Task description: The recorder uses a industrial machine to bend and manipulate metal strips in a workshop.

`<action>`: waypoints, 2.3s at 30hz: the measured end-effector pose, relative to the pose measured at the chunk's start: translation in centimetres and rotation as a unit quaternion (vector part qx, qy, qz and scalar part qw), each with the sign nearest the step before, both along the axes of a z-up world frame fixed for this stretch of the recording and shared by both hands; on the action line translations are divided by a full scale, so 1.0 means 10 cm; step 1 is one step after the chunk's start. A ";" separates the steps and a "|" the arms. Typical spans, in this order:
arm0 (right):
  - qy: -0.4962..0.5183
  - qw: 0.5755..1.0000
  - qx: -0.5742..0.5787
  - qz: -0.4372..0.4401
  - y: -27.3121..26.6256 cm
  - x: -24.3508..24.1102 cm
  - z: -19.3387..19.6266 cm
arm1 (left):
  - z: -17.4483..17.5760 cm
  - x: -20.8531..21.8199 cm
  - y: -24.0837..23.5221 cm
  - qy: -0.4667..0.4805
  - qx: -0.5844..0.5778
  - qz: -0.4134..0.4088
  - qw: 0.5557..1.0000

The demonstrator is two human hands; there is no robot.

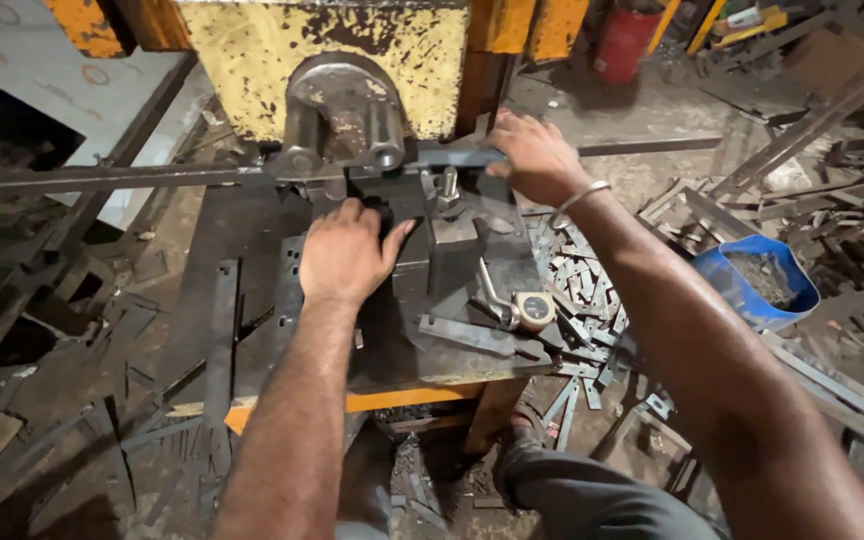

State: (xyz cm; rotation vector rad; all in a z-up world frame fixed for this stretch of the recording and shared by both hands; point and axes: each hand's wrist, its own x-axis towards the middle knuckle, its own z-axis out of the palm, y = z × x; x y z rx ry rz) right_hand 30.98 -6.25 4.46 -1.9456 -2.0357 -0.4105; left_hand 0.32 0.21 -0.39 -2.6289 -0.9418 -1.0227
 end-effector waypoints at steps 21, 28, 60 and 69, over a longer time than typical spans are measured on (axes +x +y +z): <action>0.163 0.949 0.207 -0.172 -3.15 -0.90 -0.11 | -0.05 0.02 0.01 0.026 0.037 0.020 0.999; 0.225 0.938 0.199 -0.171 -3.25 -1.17 -0.17 | -0.06 0.01 0.04 0.025 0.033 0.020 0.999; 0.832 0.553 0.019 -0.046 -3.00 -2.38 -1.22 | -0.09 0.04 0.06 0.020 0.035 0.008 0.999; 0.835 0.547 0.028 -0.047 -2.88 -2.57 -1.17 | -0.10 0.00 0.08 0.021 0.042 0.008 0.999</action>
